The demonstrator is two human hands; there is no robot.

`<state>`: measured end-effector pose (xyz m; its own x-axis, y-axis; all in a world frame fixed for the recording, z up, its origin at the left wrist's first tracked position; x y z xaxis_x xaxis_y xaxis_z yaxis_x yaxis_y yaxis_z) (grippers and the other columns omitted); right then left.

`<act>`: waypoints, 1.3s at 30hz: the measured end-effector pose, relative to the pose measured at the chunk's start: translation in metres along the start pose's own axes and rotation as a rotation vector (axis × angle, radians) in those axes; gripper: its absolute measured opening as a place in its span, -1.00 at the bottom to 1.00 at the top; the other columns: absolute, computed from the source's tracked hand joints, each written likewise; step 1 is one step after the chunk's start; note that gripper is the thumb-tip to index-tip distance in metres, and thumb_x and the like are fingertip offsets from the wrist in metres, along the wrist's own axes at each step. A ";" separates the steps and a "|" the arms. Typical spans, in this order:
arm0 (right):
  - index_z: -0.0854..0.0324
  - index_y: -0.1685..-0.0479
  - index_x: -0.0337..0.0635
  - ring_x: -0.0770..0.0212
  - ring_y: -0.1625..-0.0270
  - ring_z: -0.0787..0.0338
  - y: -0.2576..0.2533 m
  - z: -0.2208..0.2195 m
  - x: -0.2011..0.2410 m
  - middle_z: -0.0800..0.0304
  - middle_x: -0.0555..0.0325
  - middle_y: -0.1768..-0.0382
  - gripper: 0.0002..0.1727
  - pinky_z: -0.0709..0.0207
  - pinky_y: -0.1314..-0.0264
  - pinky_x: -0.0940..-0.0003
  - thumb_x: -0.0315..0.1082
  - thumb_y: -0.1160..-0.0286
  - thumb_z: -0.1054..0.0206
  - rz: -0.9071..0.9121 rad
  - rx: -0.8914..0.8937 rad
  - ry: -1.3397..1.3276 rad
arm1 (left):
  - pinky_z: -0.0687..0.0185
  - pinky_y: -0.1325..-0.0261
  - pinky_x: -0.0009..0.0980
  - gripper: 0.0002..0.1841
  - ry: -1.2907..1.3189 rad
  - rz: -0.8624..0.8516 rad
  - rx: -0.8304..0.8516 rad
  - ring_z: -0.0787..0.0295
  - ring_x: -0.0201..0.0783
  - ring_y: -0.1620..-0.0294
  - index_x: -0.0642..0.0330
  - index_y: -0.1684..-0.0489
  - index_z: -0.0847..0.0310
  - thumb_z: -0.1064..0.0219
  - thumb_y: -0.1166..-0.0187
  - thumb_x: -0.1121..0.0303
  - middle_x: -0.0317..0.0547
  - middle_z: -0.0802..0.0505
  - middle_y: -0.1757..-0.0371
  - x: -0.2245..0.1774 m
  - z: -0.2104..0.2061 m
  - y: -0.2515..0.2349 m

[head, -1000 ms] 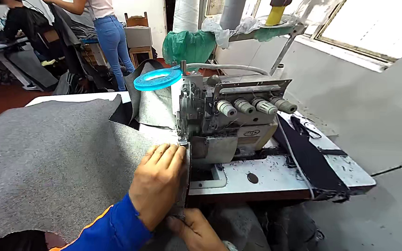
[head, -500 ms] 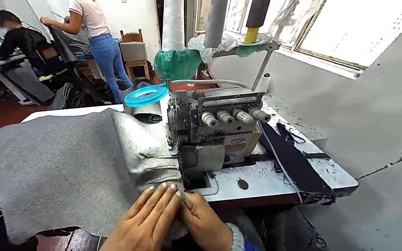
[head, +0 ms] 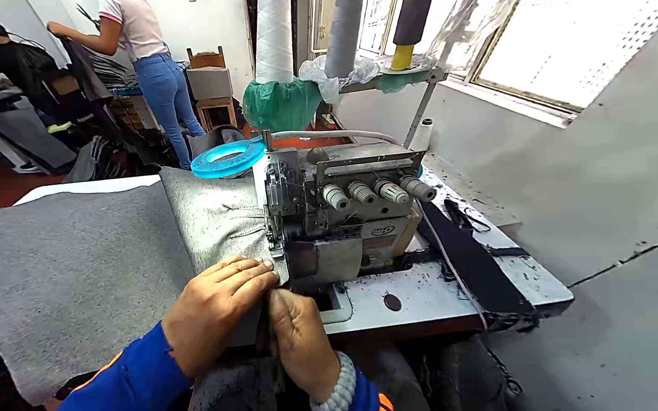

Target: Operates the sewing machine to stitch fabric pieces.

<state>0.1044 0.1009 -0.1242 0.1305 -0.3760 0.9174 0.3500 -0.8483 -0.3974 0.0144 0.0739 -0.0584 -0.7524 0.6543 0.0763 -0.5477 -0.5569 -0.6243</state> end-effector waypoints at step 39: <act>-0.77 0.23 -0.43 -0.51 0.04 -0.84 0.023 0.042 -0.076 -0.84 -0.46 0.23 -0.27 -0.55 0.07 -0.45 0.17 -0.74 -0.02 -0.231 0.453 1.163 | -0.59 -0.26 0.18 -0.83 -0.302 1.211 0.993 -0.83 0.10 -0.04 0.25 0.17 -0.88 -0.43 -0.58 0.33 0.07 -0.91 0.15 0.128 0.203 0.244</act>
<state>0.1417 0.1261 -0.2025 -0.7840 -0.5362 0.3128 0.5704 -0.8211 0.0222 -0.2900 -0.0819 -0.0429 -0.8766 -0.4561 0.1535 0.4812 -0.8258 0.2941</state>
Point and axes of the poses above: each hand's wrist, its own y-axis away from the middle knuckle, its own z-axis out of the back of the hand, x = y × z, the point moved 8 cm from there along -y, towards the middle knuckle
